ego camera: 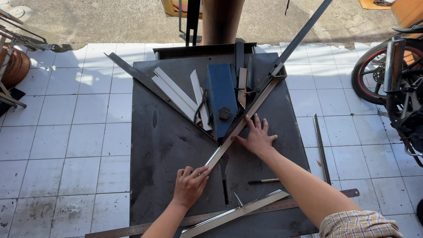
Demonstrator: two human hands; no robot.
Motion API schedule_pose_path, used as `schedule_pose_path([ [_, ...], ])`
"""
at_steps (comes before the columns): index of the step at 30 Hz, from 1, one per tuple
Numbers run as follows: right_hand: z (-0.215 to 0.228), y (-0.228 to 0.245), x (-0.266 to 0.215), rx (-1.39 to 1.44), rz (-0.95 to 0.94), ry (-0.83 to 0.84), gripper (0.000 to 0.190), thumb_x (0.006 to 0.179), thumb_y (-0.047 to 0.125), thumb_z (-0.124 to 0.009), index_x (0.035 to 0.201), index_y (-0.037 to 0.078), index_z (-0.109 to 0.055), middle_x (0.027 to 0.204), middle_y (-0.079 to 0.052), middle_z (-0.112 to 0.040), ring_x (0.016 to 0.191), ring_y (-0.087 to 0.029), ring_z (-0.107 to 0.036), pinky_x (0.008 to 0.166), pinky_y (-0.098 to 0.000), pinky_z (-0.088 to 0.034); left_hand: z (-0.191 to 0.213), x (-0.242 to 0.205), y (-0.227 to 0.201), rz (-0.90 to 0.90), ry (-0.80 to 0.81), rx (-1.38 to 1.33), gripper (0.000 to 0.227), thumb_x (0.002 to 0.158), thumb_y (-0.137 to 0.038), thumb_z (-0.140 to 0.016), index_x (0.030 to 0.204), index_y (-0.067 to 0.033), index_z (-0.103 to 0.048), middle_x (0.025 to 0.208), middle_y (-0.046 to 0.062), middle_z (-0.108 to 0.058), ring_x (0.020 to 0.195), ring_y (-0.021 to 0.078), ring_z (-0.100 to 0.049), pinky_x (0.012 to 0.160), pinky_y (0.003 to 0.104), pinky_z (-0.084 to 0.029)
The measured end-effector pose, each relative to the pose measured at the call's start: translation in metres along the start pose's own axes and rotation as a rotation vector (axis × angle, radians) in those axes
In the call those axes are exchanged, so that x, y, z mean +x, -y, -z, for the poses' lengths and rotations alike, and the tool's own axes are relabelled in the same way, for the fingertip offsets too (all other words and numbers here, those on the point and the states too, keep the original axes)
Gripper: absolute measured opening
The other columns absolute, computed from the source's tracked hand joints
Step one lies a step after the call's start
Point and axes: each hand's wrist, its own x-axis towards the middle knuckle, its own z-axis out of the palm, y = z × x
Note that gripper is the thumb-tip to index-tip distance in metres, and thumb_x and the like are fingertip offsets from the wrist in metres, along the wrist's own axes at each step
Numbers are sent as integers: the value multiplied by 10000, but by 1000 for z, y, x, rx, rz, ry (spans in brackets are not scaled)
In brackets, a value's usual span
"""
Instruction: The person measures and marks metal bars with a ruler and marker, then uses a chop saw to cut the bars into smaller pieces. The person handles the metal bars and tools directly, performing the cutting task in a workshop setting.
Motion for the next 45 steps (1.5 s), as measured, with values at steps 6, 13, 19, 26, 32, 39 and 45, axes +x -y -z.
schedule_pose_path([
  [6, 3, 2, 11, -17, -8, -3, 1102, 880, 837, -706, 1789, 470, -203, 1943, 31, -69, 1778, -378, -21, 1177, -946, -208, 0, 10, 3, 10, -1, 50, 376, 1062, -331, -772, 1436, -298, -790, 1402, -137, -777, 988, 255, -585, 805, 465, -398],
  [13, 16, 13, 57, -47, 73, -58, 996, 973, 719, -742, 1790, 395, -274, 1911, -60, -172, 1731, -460, -154, 1017, -1005, -386, -3, 59, 25, 145, 114, 147, 209, 1110, -484, -606, 1197, -436, -790, 1203, -178, -716, 1035, 173, -588, 946, 413, -478],
  [19, 22, 17, 83, -28, 62, -72, 993, 941, 748, -759, 1765, 431, -305, 1910, -10, -174, 1732, -431, -165, 1024, -994, -386, -6, 83, 38, 129, 118, 146, 236, 1099, -460, -623, 1254, -446, -800, 1252, -177, -741, 1022, 183, -590, 941, 413, -491],
  [26, 13, 6, 54, -8, 46, -50, 995, 940, 752, -763, 1762, 430, -304, 1904, -6, -171, 1734, -428, -148, 1027, -998, -387, -2, 53, 20, 137, 147, 106, 249, 1106, -456, -603, 1265, -426, -792, 1271, -168, -721, 1017, 194, -580, 919, 407, -493],
  [32, 16, 10, 5, 57, -39, 13, 1077, 849, 771, -809, 1751, 469, -304, 1931, 73, -94, 1776, -352, -25, 1204, -935, -204, -3, 16, 1, 18, 109, 77, 411, 1055, -277, -785, 1464, -232, -774, 1460, -26, -752, 1104, 309, -631, 793, 477, -496],
  [39, 6, -3, -11, 34, -18, 3, 1089, 855, 824, -745, 1770, 463, -276, 1935, 57, -89, 1779, -359, -29, 1194, -943, -199, 12, -3, -31, 183, 126, -156, 514, 930, 12, -804, 1412, -156, -740, 1572, 122, -593, 1126, 381, -669, 913, 556, -669],
  [45, -3, -7, 3, 18, 21, -18, 1107, 854, 800, -777, 1770, 431, -276, 1933, 22, -110, 1775, -397, -24, 1235, -915, -135, 52, -25, -78, -107, 237, -402, 454, 952, 91, -763, 1381, -55, -745, 1378, 193, -715, 1001, 350, -663, 785, 486, -627],
])
